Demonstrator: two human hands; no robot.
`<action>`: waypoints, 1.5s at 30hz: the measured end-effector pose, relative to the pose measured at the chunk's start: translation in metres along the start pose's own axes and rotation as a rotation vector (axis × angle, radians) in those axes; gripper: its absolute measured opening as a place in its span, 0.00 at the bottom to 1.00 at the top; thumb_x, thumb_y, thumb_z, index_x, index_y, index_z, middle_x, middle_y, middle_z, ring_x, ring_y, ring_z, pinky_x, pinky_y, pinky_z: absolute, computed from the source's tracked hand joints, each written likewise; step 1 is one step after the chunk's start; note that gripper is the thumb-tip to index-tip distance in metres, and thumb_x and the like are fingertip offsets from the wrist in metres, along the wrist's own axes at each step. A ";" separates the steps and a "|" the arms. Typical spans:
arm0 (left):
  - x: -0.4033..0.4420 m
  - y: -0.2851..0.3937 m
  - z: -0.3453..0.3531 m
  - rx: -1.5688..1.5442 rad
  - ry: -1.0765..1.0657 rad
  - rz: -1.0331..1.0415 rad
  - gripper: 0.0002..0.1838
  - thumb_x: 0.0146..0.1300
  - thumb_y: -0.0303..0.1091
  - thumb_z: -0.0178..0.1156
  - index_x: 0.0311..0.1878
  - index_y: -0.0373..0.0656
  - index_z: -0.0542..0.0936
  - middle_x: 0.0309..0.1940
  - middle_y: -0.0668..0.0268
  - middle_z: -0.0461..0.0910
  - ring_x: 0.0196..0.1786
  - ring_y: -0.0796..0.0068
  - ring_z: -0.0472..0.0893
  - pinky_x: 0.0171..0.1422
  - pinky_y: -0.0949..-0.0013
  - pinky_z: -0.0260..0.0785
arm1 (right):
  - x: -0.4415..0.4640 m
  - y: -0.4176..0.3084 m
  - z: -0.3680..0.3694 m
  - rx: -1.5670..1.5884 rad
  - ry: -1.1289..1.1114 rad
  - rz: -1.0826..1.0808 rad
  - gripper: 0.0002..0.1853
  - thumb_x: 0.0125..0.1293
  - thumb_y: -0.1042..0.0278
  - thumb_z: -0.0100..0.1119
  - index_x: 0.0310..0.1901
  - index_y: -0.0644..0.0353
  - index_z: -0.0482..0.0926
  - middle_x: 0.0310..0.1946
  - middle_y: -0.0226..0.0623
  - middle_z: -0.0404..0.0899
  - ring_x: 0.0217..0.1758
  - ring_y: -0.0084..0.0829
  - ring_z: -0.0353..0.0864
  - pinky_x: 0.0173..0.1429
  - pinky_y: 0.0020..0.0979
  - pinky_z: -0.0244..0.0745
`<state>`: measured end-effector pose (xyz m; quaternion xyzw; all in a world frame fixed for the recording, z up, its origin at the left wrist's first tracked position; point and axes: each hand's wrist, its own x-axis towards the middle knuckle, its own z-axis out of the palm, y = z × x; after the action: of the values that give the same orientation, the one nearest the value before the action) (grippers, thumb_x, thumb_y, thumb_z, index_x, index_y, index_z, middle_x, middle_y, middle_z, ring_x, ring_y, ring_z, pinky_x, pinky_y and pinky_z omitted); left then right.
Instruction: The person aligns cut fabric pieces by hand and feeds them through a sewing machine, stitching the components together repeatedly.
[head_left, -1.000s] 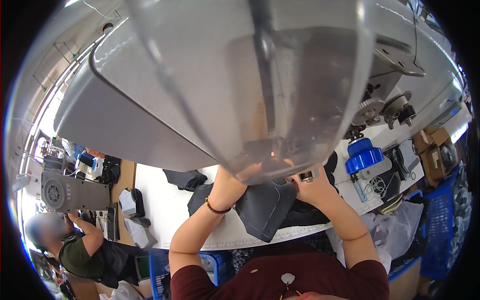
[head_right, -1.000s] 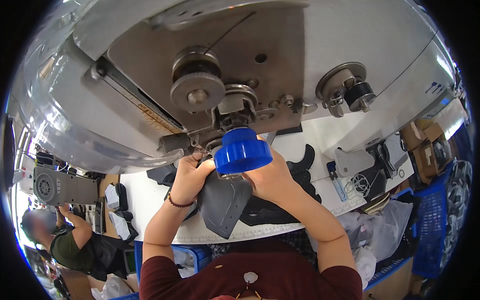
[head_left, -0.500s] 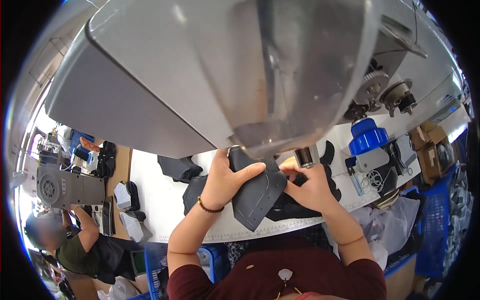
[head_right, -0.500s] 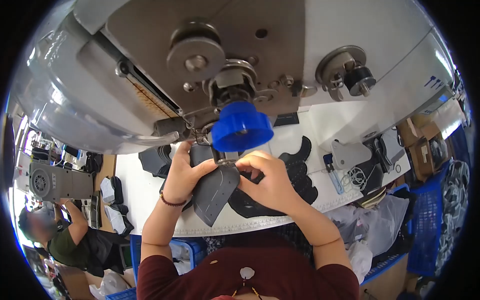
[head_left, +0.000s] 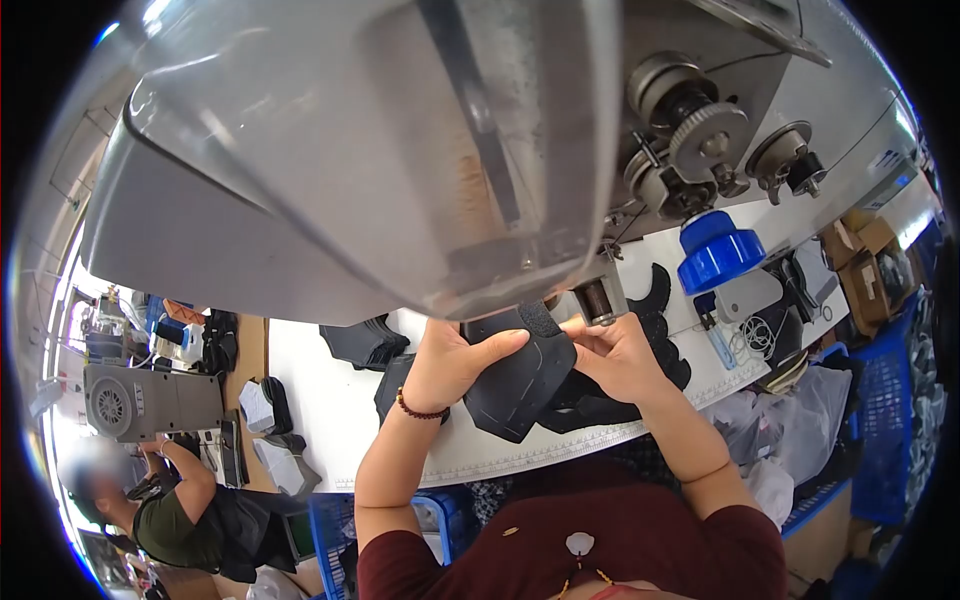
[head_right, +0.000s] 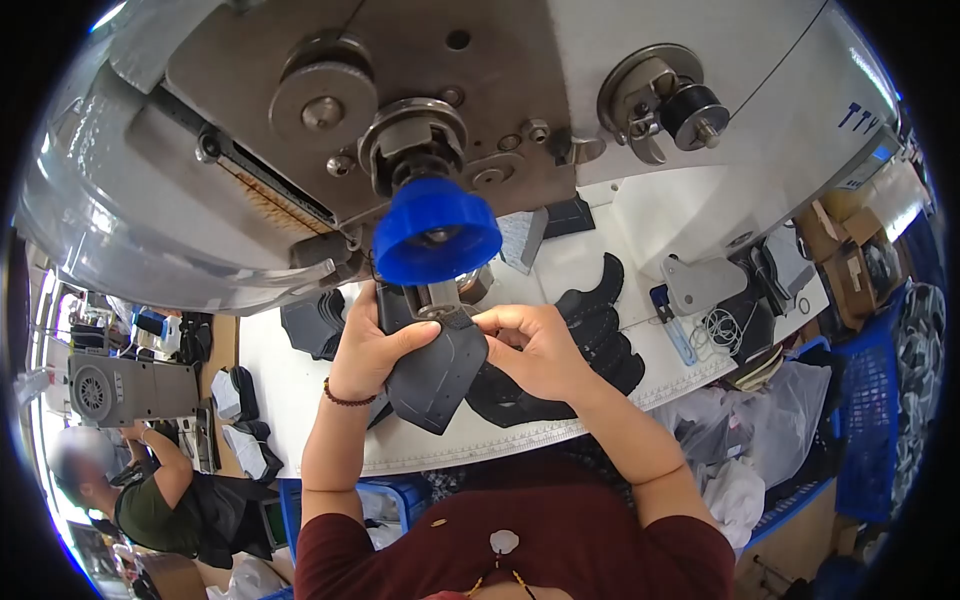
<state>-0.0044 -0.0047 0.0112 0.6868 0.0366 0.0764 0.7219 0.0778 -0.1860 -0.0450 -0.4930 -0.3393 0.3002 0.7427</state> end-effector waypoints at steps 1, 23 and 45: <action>0.000 0.001 0.001 -0.007 0.005 -0.006 0.23 0.52 0.24 0.66 0.52 0.34 0.72 0.45 0.64 0.77 0.47 0.77 0.76 0.53 0.73 0.68 | 0.000 0.000 0.000 0.003 -0.001 -0.003 0.11 0.63 0.75 0.55 0.46 0.71 0.76 0.37 0.33 0.79 0.38 0.15 0.75 0.40 0.17 0.71; -0.002 -0.009 0.010 -0.096 0.169 -0.055 0.28 0.48 0.24 0.67 0.53 0.32 0.67 0.40 0.62 0.76 0.39 0.76 0.78 0.45 0.74 0.73 | 0.010 -0.021 -0.003 -0.236 0.017 -0.051 0.11 0.64 0.70 0.53 0.25 0.65 0.76 0.18 0.23 0.70 0.21 0.12 0.64 0.25 0.19 0.58; 0.045 0.015 -0.042 0.477 -0.002 0.043 0.28 0.37 0.33 0.75 0.45 0.38 0.77 0.36 0.65 0.79 0.40 0.72 0.78 0.47 0.70 0.71 | 0.025 0.011 0.010 -0.362 0.280 -0.069 0.07 0.52 0.79 0.57 0.33 0.61 0.73 0.29 0.30 0.72 0.32 0.24 0.71 0.37 0.28 0.68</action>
<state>0.0320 0.0448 0.0265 0.8387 0.0384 0.0802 0.5373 0.0836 -0.1576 -0.0469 -0.6432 -0.2980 0.1375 0.6918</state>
